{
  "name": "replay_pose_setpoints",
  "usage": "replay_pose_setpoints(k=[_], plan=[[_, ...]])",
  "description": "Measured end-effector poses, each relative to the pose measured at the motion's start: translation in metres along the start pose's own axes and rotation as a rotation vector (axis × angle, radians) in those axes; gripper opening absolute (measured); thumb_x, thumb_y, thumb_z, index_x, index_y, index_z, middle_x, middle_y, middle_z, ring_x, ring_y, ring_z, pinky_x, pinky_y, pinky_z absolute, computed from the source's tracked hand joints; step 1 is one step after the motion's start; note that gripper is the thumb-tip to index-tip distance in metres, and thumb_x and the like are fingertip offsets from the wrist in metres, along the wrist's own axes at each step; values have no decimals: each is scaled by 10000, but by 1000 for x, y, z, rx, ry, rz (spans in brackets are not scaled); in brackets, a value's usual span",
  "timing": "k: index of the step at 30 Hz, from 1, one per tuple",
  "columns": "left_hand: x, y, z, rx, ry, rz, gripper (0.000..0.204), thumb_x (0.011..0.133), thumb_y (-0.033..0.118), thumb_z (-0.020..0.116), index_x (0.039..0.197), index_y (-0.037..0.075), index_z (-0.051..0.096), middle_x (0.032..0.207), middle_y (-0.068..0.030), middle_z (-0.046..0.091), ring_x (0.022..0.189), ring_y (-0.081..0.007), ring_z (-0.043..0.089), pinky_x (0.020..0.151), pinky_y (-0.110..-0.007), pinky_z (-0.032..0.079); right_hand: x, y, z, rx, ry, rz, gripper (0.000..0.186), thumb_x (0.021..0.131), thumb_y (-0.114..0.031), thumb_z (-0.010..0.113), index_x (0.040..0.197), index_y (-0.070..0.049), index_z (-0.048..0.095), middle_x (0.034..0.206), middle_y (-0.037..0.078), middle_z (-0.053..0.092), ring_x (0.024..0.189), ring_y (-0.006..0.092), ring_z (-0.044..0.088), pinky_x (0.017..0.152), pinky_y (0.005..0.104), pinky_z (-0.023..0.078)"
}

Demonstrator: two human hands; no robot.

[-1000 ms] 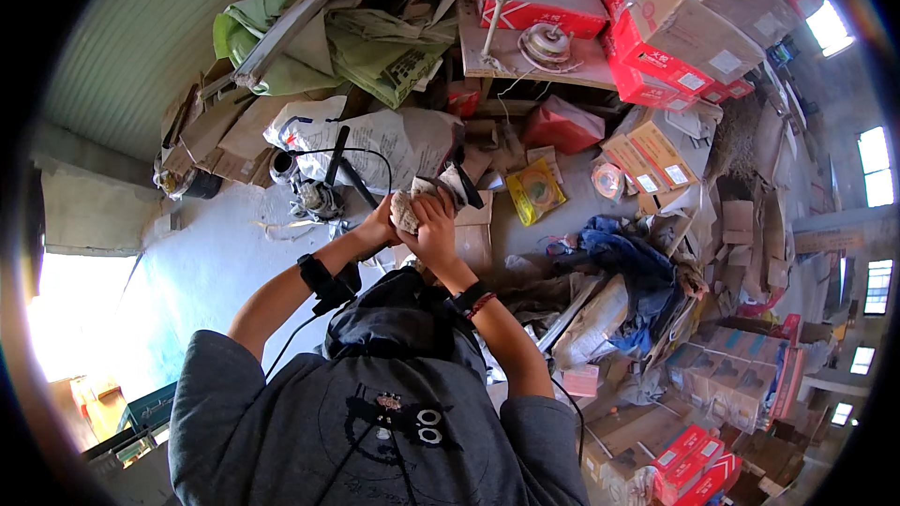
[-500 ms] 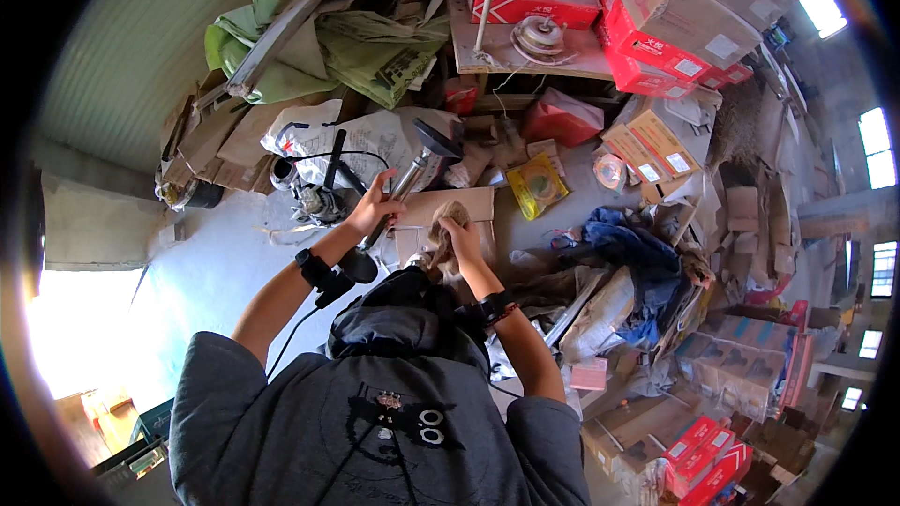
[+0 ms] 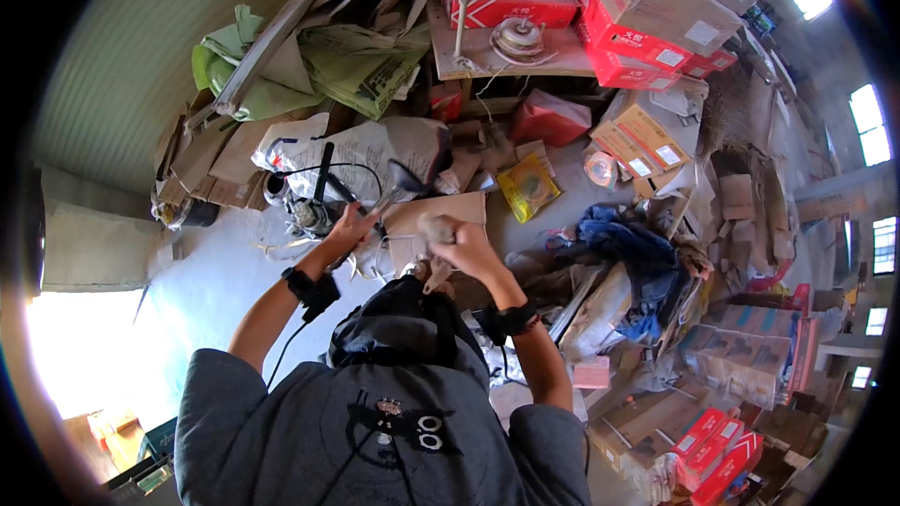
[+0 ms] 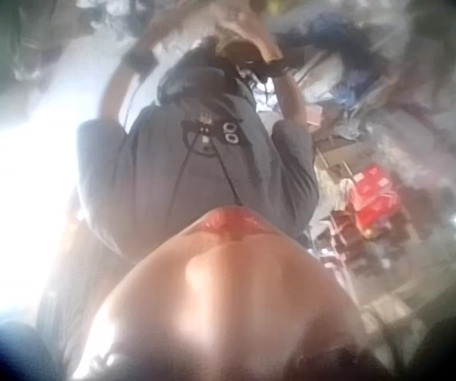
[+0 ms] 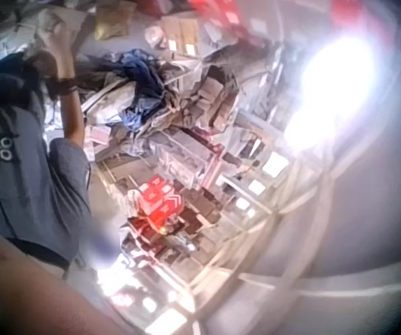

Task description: The person wipes a metal lamp base and a circular glass component using a cloth, then places the glass component onto a red box.

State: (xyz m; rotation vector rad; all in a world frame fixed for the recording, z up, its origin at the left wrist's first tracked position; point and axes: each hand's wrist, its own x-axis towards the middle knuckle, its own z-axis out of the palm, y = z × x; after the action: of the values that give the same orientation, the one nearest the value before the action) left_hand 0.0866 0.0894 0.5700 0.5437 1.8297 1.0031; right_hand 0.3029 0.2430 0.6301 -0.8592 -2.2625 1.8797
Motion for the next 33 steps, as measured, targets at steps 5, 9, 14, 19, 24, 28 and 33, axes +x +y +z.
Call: replay_pose_setpoints(k=[5, 9, 14, 19, 24, 28, 33], plan=[[1, -89, -34, 474, 127, -114, 864, 575, 340, 754, 1224, 6, 291, 1017, -229, 545, 960, -350, 543, 789, -400, 436, -34, 68, -50, 469, 420, 198, 181, 729, -107, 618, 872, 5, 611, 762, 18, 596, 704, 101, 567, 616, 247, 450], [-37, -128, -38, 553, 141, -183, 854, 546, 243, 770, 1218, 15, 294, 1020, -219, 542, 966, -356, 532, 822, -402, 426, -86, 123, -84, 389, 408, 288, 204, 715, -137, 644, 872, -10, 626, 787, 15, 605, 712, 111, 564, 641, 238, 438], [-52, -228, -35, 582, 234, -212, 798, 529, 223, 790, 1147, 61, 312, 685, -125, 564, 561, -250, 565, 507, -357, 474, -121, 163, -132, 502, 636, 395, 157, 734, -145, 616, 829, -21, 634, 747, 7, 604, 686, 121, 567, 622, 245, 429], [-71, -212, -25, 355, 208, -538, 722, 565, 156, 733, 1143, 12, 327, 860, -196, 572, 808, -336, 584, 664, -405, 483, -100, 154, -143, 544, 616, 375, 190, 775, -203, 558, 809, -33, 635, 772, 21, 607, 748, 125, 567, 675, 243, 419], [-53, -241, -32, 370, 216, -646, 655, 589, 133, 692, 1118, -6, 331, 884, -202, 570, 805, -330, 591, 641, -397, 499, -45, 95, -135, 514, 506, 422, 185, 789, -210, 554, 788, -41, 630, 721, 15, 610, 613, 105, 567, 565, 231, 427], [-22, -241, -41, 618, 231, -510, 578, 635, 123, 625, 1097, -40, 319, 918, -245, 570, 852, -377, 584, 707, -409, 491, 8, 92, -157, 630, 444, 484, 136, 793, -173, 551, 767, -54, 611, 727, 10, 609, 650, 113, 592, 593, 228, 441], [52, -185, -51, 743, 176, -434, 448, 709, 130, 531, 1074, -41, 335, 875, -258, 587, 848, -400, 575, 739, -451, 464, 69, 50, -197, 469, 384, 420, 135, 797, -155, 542, 818, -39, 608, 762, 10, 610, 683, 110, 586, 618, 227, 439]])
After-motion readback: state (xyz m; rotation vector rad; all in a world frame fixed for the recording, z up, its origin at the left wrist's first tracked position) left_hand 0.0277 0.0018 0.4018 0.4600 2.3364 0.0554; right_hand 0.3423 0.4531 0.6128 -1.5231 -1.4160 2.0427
